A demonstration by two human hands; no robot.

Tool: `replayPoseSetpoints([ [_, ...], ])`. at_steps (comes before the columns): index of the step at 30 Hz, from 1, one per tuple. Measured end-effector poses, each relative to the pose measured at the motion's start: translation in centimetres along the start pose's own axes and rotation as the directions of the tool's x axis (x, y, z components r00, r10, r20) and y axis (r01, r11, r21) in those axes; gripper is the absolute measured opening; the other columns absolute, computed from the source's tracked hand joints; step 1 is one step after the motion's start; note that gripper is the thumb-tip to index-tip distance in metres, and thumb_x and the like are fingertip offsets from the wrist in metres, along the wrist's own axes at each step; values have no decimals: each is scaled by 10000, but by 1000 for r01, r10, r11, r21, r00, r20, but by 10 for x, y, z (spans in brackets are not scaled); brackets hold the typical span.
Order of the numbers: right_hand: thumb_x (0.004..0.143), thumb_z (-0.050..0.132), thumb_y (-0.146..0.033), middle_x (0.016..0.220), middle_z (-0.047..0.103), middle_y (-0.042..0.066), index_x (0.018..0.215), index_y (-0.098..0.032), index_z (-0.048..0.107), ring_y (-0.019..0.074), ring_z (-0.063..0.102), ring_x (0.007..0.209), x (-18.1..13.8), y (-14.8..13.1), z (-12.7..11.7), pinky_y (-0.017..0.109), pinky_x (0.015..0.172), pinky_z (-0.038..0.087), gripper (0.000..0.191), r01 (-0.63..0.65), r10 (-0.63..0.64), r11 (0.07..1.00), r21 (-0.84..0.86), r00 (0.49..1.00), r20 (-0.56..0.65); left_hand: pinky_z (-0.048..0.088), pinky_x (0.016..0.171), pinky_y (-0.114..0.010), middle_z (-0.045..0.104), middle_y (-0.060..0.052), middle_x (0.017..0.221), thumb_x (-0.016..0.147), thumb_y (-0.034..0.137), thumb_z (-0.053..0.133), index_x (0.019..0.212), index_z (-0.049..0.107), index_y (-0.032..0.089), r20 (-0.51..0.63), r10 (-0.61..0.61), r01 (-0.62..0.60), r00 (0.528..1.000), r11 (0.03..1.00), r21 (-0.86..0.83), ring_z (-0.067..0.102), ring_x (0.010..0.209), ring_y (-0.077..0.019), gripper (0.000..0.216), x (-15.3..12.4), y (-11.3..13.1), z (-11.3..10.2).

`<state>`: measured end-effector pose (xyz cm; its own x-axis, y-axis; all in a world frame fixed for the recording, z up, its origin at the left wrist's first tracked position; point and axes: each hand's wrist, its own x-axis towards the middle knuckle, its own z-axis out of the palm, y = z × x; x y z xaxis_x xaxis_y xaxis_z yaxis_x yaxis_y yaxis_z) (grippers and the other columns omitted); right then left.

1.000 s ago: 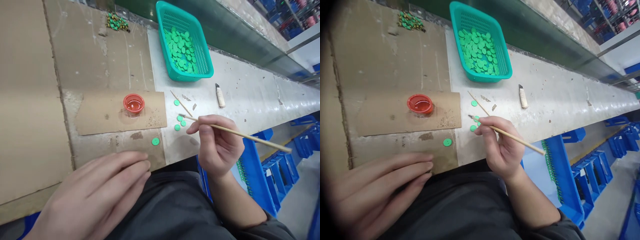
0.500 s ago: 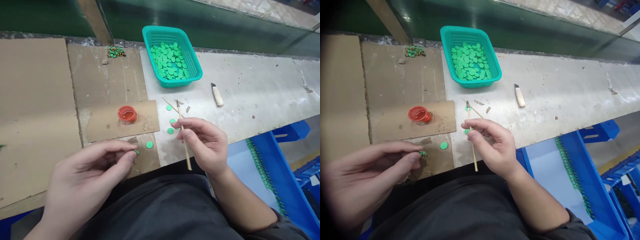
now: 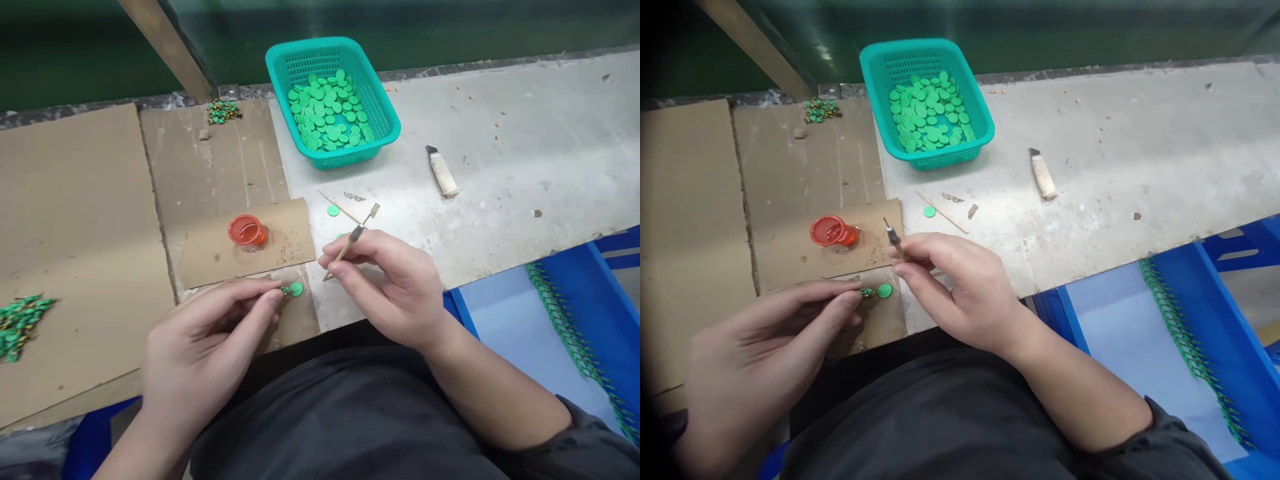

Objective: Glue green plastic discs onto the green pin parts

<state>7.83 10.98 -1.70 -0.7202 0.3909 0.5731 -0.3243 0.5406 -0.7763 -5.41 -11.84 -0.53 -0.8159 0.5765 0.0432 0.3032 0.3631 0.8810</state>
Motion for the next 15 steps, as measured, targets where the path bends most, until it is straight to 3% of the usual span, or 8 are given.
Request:
replayPoseSetpoints([
  [3,1202,790,-190,1192,939,39,1245,-246,788,186,936,1083,-1,1,0,326,972,796,70,-11,11,1000,5,1000,-13,692,701,-172,853,-26,952,1079,514,961,1125,966,305,-10,-40,40,999,999,0,788,721,-161,215,-1,-1,0],
  [8,1207,785,-187,1190,928,32,1235,-249,776,170,922,1090,-3,1,1,305,988,775,68,-12,12,1000,15,1000,-17,693,808,-179,869,-17,1025,1083,557,979,1128,962,331,-55,8,-3,998,996,90,794,807,-153,231,-4,-4,3],
  [15,1199,790,-180,1198,924,31,1250,-253,779,172,904,1045,-4,3,-1,320,944,776,90,-12,12,1000,-3,1000,-23,647,731,-170,864,-4,996,1071,560,1003,1123,965,330,-66,-35,39,997,997,66,773,776,-139,238,-5,-3,5],
])
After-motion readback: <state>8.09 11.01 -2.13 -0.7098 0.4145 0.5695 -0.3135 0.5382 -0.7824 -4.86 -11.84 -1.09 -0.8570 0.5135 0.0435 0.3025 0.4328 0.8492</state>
